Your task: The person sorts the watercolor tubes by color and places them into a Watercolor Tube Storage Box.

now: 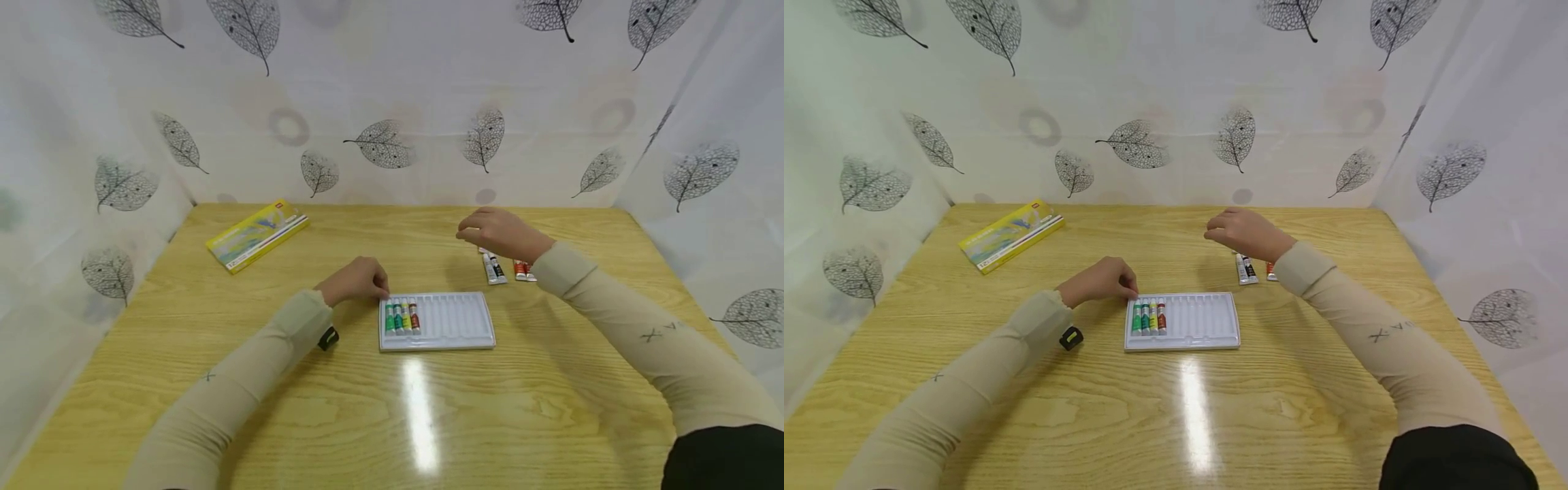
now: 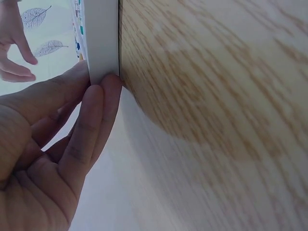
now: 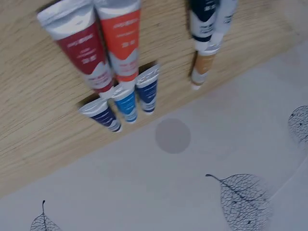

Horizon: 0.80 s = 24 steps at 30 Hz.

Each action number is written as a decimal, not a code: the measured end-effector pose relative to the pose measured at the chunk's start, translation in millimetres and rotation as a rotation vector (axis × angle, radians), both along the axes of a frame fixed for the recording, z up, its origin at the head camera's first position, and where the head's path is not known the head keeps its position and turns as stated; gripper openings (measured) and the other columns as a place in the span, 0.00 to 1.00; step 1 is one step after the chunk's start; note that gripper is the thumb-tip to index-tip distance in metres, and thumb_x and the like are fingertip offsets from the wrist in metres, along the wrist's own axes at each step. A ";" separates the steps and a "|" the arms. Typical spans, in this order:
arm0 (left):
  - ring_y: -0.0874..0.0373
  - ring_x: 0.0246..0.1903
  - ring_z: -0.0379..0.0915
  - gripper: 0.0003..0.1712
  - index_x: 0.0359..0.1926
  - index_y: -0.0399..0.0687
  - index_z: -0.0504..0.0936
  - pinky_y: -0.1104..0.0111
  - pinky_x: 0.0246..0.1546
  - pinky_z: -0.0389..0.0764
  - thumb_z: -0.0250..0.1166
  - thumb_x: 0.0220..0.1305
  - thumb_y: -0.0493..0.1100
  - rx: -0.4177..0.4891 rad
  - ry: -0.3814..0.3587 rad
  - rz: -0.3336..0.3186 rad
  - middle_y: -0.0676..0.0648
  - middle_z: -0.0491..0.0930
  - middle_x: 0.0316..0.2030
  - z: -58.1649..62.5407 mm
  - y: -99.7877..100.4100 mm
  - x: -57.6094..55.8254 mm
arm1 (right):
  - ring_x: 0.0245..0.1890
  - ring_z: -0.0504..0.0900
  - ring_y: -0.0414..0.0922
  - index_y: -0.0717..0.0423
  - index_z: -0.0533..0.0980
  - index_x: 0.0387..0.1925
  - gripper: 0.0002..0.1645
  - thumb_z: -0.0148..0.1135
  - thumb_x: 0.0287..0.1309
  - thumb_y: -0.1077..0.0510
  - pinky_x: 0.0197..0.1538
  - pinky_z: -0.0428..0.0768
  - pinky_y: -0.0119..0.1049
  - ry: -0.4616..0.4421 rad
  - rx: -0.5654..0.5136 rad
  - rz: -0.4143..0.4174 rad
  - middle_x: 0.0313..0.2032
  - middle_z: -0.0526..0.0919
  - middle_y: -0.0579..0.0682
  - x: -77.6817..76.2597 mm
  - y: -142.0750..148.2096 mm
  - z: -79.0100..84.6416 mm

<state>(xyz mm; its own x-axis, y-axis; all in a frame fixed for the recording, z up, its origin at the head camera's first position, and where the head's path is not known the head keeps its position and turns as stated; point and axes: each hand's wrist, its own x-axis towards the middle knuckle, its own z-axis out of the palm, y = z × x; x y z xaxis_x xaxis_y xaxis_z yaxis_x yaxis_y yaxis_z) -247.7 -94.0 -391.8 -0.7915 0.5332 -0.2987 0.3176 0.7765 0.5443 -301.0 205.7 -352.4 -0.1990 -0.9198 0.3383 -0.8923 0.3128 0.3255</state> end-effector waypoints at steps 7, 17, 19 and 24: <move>0.62 0.27 0.69 0.07 0.25 0.48 0.84 0.73 0.33 0.71 0.66 0.59 0.41 0.001 0.002 -0.009 0.52 0.82 0.26 0.4 0.6 0.5 | 0.38 0.83 0.49 0.60 0.81 0.37 0.15 0.70 0.43 0.70 0.45 0.79 0.43 -0.071 0.066 -0.149 0.36 0.85 0.55 -22.2 19.0 -3.6; 0.62 0.27 0.70 0.07 0.25 0.48 0.84 0.73 0.33 0.72 0.66 0.59 0.41 0.003 0.001 0.002 0.52 0.82 0.26 1.5 0.6 1.6 | 0.36 0.83 0.52 0.60 0.80 0.38 0.16 0.70 0.42 0.70 0.42 0.81 0.44 -0.231 0.117 -0.238 0.38 0.84 0.57 -42.1 30.7 -18.3; 0.62 0.27 0.71 0.07 0.25 0.47 0.84 0.73 0.34 0.72 0.66 0.59 0.41 0.003 -0.005 0.005 0.51 0.82 0.26 1.8 0.8 1.9 | 0.36 0.83 0.53 0.60 0.80 0.39 0.17 0.69 0.43 0.71 0.42 0.81 0.44 -0.269 0.123 -0.256 0.39 0.84 0.57 -44.3 31.5 -21.9; 0.62 0.27 0.71 0.07 0.25 0.47 0.84 0.73 0.34 0.72 0.66 0.59 0.41 0.001 -0.002 0.009 0.52 0.82 0.26 1.3 0.7 2.4 | 0.37 0.84 0.54 0.60 0.82 0.40 0.17 0.66 0.45 0.73 0.43 0.81 0.44 -0.342 0.128 -0.249 0.40 0.85 0.58 -47.7 30.5 -31.1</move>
<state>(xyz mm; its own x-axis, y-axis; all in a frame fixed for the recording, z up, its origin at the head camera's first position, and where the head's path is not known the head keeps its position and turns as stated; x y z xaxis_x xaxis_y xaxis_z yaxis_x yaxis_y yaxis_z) -245.3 -93.3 -390.5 -0.7959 0.5261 -0.2997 0.3094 0.7788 0.5457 -348.7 236.2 -383.5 -0.5006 -0.8597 0.1013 -0.8579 0.5083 0.0746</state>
